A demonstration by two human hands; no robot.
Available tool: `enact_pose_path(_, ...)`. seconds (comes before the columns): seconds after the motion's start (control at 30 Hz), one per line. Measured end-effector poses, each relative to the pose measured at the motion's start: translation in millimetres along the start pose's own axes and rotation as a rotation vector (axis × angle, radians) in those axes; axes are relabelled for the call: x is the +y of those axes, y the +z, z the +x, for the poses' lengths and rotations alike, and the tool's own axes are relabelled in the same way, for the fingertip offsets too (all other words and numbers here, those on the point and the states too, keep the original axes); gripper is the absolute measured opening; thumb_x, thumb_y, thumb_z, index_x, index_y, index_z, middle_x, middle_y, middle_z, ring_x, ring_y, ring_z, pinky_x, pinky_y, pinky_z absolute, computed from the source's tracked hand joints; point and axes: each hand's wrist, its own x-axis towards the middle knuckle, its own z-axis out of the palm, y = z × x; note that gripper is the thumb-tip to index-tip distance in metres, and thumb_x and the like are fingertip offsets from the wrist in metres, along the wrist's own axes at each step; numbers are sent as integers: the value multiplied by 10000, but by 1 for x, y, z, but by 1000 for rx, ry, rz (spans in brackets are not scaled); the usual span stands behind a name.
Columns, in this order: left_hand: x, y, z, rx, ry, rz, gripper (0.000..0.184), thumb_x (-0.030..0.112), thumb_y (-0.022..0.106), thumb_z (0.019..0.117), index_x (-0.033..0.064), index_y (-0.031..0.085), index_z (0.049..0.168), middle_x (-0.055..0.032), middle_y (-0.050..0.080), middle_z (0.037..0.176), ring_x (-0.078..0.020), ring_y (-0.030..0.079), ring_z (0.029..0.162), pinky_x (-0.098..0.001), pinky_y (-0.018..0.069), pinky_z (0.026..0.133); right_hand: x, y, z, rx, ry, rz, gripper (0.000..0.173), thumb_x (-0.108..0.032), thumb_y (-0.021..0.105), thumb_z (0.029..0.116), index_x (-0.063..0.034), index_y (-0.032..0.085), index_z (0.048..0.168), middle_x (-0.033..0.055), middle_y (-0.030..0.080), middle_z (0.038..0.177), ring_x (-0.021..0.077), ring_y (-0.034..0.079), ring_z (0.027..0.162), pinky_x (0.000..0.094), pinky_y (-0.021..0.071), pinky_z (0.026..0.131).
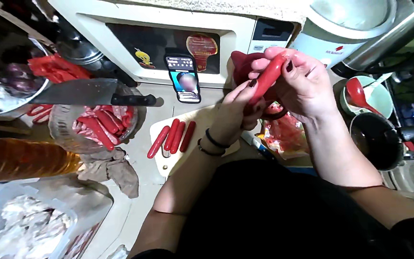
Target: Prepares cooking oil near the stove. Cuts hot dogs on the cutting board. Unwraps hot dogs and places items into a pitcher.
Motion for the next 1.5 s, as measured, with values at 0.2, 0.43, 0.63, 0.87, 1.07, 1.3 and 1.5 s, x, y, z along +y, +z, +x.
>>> enact_pose_path(0.2,-10,-5,3,21,386,364,292,83,430,1058,-3,505,1327,23,641,886,-13,535,630,-172,456,542,-8,-11,2,151,-204,-318,167,13,679,949,-54,763,1076,-21,776,1039,68,724,974,266,603,902)
enact_pose_path(0.43,-2,5,10,-35,397,571,316,160,315,1106,-50,532,1198,-8,587,744,-79,570,590,-247,526,530,-3,-6,3,165,-251,-486,68,1,677,942,-16,740,958,72,695,1172,105,671,1088,245,580,919)
enact_pose_path(0.63,-1,30,23,245,309,509,298,204,290,1128,55,545,1091,55,479,706,-15,490,580,-183,464,550,11,12,-1,216,-341,-525,72,-14,617,982,8,685,983,106,584,1267,73,631,1055,192,570,851)
enact_pose_path(0.87,-8,38,20,342,423,568,311,172,323,1119,-15,572,1125,30,545,789,3,531,647,-179,496,617,14,-2,-5,22,-368,-495,122,-62,563,1008,-15,675,1021,132,548,1362,158,549,1290,268,522,1021)
enact_pose_path(1.07,7,26,26,101,339,443,281,170,261,1125,67,521,1097,82,475,660,-8,470,527,-177,453,500,-6,-2,-1,10,-284,-583,126,-53,546,999,0,656,973,173,549,1380,168,573,1285,272,537,1020)
enact_pose_path(1.3,29,25,42,106,506,402,337,105,208,1100,60,542,1083,101,560,751,3,556,644,-190,516,618,8,22,-15,165,-65,-188,444,-148,476,1060,-21,285,1440,56,536,1307,122,645,1087,320,606,871)
enact_pose_path(1.5,51,24,58,157,518,213,355,118,208,1107,41,553,1073,10,579,837,-92,584,730,-257,543,697,18,31,-35,40,25,-149,259,-53,369,1090,55,439,1315,51,716,984,114,716,796,314,634,754)
